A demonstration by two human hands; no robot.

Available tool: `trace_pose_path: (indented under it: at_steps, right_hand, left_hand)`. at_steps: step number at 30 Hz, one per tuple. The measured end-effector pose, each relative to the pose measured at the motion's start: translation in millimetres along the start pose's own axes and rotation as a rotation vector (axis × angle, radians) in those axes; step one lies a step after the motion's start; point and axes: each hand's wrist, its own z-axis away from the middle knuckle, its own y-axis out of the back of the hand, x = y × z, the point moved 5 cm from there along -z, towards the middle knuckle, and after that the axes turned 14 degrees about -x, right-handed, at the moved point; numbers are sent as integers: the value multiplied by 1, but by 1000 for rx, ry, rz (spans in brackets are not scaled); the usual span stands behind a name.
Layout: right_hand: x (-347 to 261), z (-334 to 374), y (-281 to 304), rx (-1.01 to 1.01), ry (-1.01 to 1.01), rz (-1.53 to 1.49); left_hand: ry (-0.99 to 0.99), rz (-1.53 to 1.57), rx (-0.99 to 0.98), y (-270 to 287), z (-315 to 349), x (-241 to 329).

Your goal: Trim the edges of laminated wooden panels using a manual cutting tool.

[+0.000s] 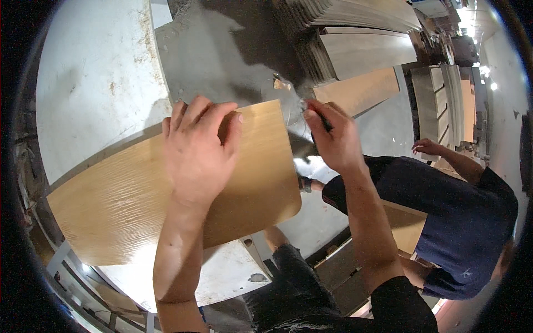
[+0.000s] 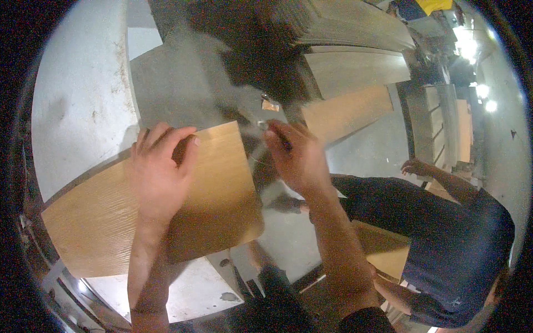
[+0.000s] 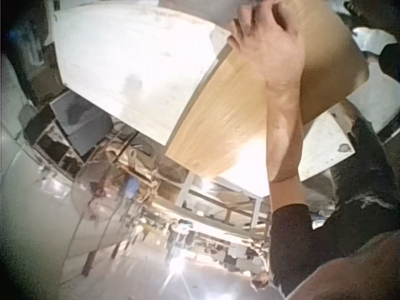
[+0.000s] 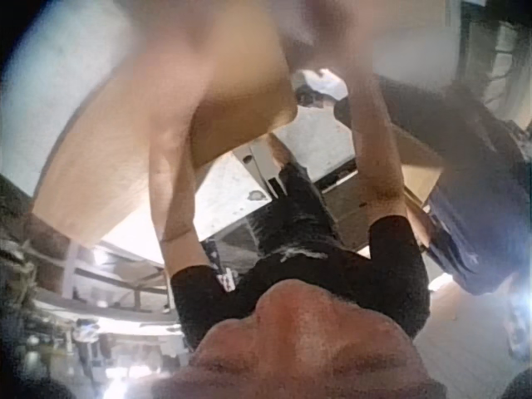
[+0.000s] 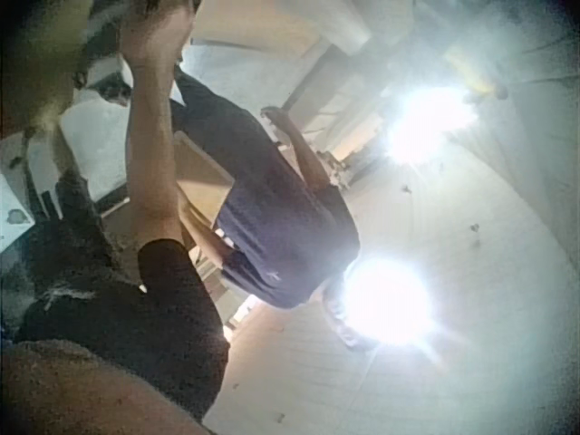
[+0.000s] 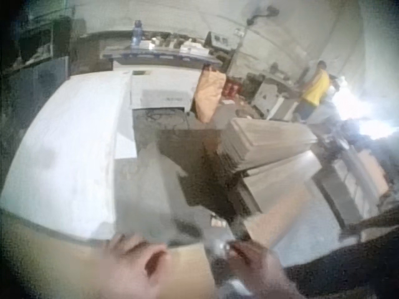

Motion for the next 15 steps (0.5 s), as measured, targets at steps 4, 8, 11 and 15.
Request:
trace_pose_path:
  at_steps: [4, 8, 11, 15]
  right_hand:
    - [-16, 43, -5, -49, 10, 100]
    - [-23, 108, -28, -145, 34, 93]
    - [-24, 126, -27, -154, 9, 105]
    - [-20, 110, -23, -130, 56, 197]
  left_hand:
    - [-53, -14, 94, 0, 3, -1]
    - [-9, -4, 46, -2, 1, -4]
    - [-23, 14, 45, 0, -1, -3]
    - [-21, 30, 33, -4, -3, -1]
